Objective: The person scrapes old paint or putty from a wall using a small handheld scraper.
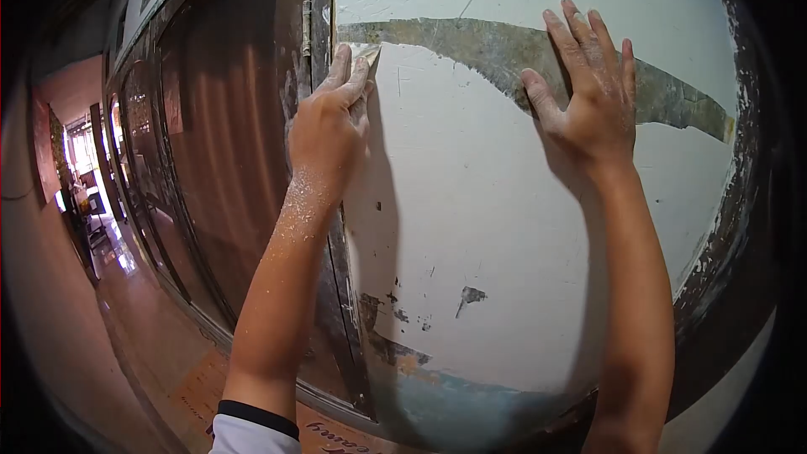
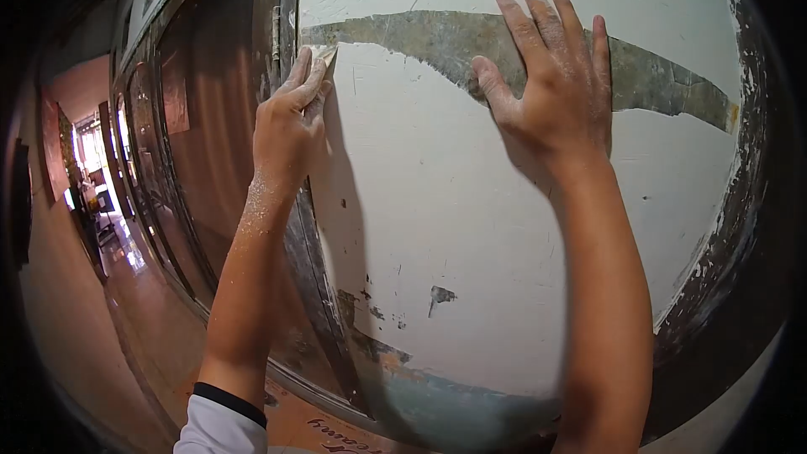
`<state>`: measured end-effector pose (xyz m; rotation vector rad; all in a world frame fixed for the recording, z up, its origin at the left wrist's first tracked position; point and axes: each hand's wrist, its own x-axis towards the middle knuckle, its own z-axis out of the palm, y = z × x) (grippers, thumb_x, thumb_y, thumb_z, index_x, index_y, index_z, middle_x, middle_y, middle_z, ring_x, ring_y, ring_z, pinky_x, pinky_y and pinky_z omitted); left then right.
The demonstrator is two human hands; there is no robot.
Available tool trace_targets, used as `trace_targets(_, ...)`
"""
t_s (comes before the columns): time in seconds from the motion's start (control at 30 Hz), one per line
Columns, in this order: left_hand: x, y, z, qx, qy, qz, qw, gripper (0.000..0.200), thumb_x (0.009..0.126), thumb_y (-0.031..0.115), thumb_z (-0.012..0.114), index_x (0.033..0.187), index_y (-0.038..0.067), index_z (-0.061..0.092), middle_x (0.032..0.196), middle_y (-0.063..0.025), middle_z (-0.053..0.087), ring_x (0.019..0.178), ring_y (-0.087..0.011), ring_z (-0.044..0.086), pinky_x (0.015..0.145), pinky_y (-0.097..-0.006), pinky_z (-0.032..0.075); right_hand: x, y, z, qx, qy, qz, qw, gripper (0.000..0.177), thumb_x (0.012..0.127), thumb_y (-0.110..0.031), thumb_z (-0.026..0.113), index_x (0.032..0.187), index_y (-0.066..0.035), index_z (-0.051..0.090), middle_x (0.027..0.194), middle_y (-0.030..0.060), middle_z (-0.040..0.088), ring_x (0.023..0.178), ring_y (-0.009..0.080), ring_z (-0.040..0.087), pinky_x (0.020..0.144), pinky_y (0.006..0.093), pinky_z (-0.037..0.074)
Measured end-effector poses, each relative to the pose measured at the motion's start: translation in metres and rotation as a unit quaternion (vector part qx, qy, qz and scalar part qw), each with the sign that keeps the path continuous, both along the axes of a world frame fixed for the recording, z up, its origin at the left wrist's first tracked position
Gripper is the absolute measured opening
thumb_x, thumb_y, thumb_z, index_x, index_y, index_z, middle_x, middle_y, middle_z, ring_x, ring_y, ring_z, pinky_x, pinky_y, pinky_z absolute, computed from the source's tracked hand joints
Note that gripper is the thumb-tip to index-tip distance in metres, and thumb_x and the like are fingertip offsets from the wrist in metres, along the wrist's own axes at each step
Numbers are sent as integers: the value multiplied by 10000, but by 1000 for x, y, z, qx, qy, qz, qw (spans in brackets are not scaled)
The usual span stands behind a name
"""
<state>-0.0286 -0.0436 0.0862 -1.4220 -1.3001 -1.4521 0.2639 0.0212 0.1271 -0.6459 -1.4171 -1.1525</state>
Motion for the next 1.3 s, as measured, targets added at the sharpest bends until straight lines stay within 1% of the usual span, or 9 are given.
trace_targets(0.1,2,-3,7,5,13,32,999,369,1035,140,664,1402,154,705,1560,-62,576,1317,-291,658,1031,-372,560,-2,2,1,-7,3,-41,999,636,974,-526,659,1559,-304,550,1692,-44,428,1597,224,309,1340,539,161)
trace_targets(0.33,8,-10,4,-38,-15,45,998,367,1032,155,674,1397,177,712,1556,-52,580,1312,-298,657,1027,-374,559,-2,0,0,-10,4,-46,999,616,982,-501,642,1555,-293,555,1689,-49,433,1596,216,311,1345,521,162)
trace_targets(0.37,1,-2,3,3,8,28,1000,372,1029,145,674,1398,173,710,1555,-60,580,1312,-298,657,1033,-370,556,-1,2,0,-3,2,-46,999,616,980,-499,647,1553,-294,556,1686,-49,436,1597,215,308,1346,520,160)
trace_targets(0.53,0,1,-2,9,6,2,1000,365,1028,132,664,1388,167,715,1552,-77,578,1307,-308,658,1040,-371,550,-5,-7,-4,-27,12,-40,999,600,985,-486,644,1550,-302,557,1685,-59,433,1595,202,308,1352,506,158)
trace_targets(0.6,-2,3,-2,8,18,49,999,388,1038,168,616,1405,252,708,1606,38,535,1117,-316,746,920,-425,620,-3,-4,-2,-21,11,-41,999,593,987,-480,641,1548,-303,558,1686,-66,430,1594,196,308,1354,500,159)
trace_targets(0.83,-1,3,-5,7,27,50,998,441,997,115,637,1411,250,709,1629,45,512,1170,-293,731,969,-405,610,0,-1,-1,-9,3,-41,999,576,987,-483,638,1531,-307,574,1676,-52,449,1593,195,314,1347,506,167)
trace_targets(1.1,2,1,0,5,20,35,999,439,1005,100,621,1408,249,710,1595,22,547,1151,-318,737,967,-433,609,-1,-1,-2,-11,9,-34,999,567,986,-482,648,1523,-313,580,1677,-66,446,1589,189,319,1347,504,155)
trace_targets(1.2,8,-5,6,-9,-3,17,1000,359,1042,160,659,1398,162,709,1567,-78,567,1335,-314,642,1075,-369,535,-4,-7,-3,-19,17,-29,999,559,986,-483,649,1513,-308,590,1674,-67,450,1587,188,323,1345,504,161)
trace_targets(1.3,5,-2,2,-6,15,14,1000,363,1043,155,655,1403,158,703,1568,-80,566,1336,-318,639,1070,-376,540,0,-1,-3,-9,7,-31,999,563,979,-472,654,1512,-304,590,1673,-65,451,1587,189,323,1346,506,164)
